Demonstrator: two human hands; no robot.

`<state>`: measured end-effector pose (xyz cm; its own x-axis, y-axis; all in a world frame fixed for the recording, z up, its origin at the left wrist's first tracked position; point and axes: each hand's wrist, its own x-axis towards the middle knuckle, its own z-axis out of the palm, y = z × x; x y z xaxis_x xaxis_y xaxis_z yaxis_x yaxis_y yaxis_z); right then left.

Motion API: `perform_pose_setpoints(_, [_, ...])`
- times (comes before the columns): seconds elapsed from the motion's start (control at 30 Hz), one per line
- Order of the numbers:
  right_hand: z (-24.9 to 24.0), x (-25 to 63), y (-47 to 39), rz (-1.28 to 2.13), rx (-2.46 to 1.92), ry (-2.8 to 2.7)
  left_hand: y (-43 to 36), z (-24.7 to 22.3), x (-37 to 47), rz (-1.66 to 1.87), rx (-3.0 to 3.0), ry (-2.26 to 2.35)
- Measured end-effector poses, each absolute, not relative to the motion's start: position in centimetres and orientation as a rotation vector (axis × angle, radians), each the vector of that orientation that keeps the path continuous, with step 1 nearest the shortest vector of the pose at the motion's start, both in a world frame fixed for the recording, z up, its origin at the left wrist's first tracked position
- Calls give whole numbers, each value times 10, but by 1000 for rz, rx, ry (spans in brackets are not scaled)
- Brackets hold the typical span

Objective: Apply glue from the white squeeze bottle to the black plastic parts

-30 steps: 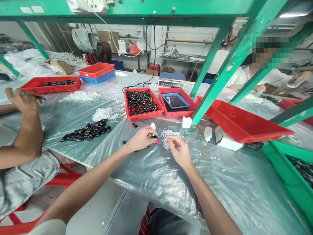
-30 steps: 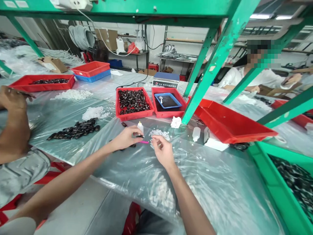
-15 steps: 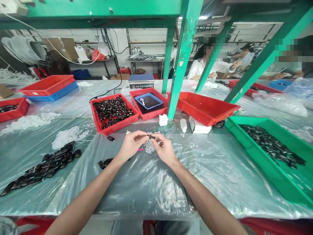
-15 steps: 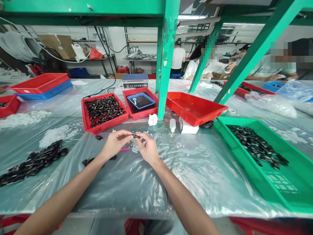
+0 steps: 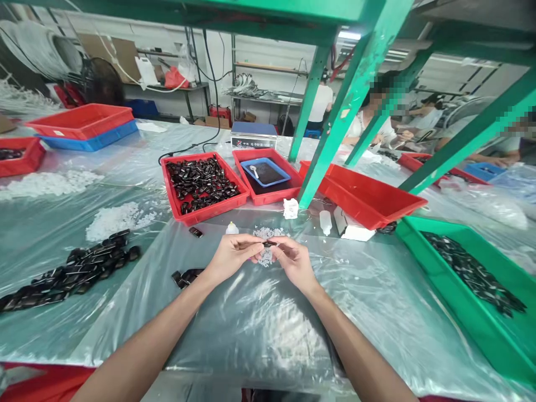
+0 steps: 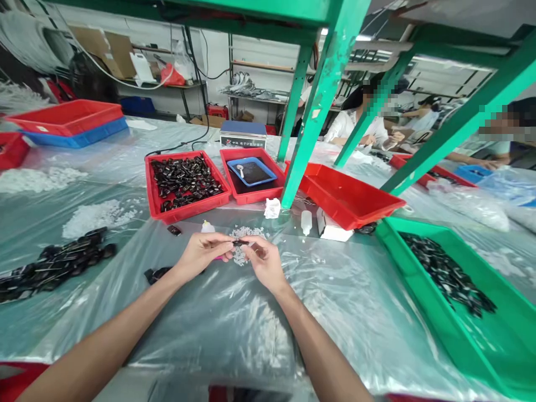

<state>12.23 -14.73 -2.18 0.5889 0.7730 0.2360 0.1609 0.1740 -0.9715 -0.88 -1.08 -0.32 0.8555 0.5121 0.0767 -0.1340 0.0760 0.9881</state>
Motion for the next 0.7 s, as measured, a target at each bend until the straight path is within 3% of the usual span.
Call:
perform_pose_setpoints(0.3, [-16,125,-148,538,-1326,-779,0,-4,-16,747,2008,298])
perform_pose_setpoints(0.57, [-16,119,-147,581,-1411,-801,-10,-4,-11,710,1608,428])
perform_pose_setpoints(0.7, [-16,117,-146,604,-1406,-817,-5,0,-13,690,1718,438])
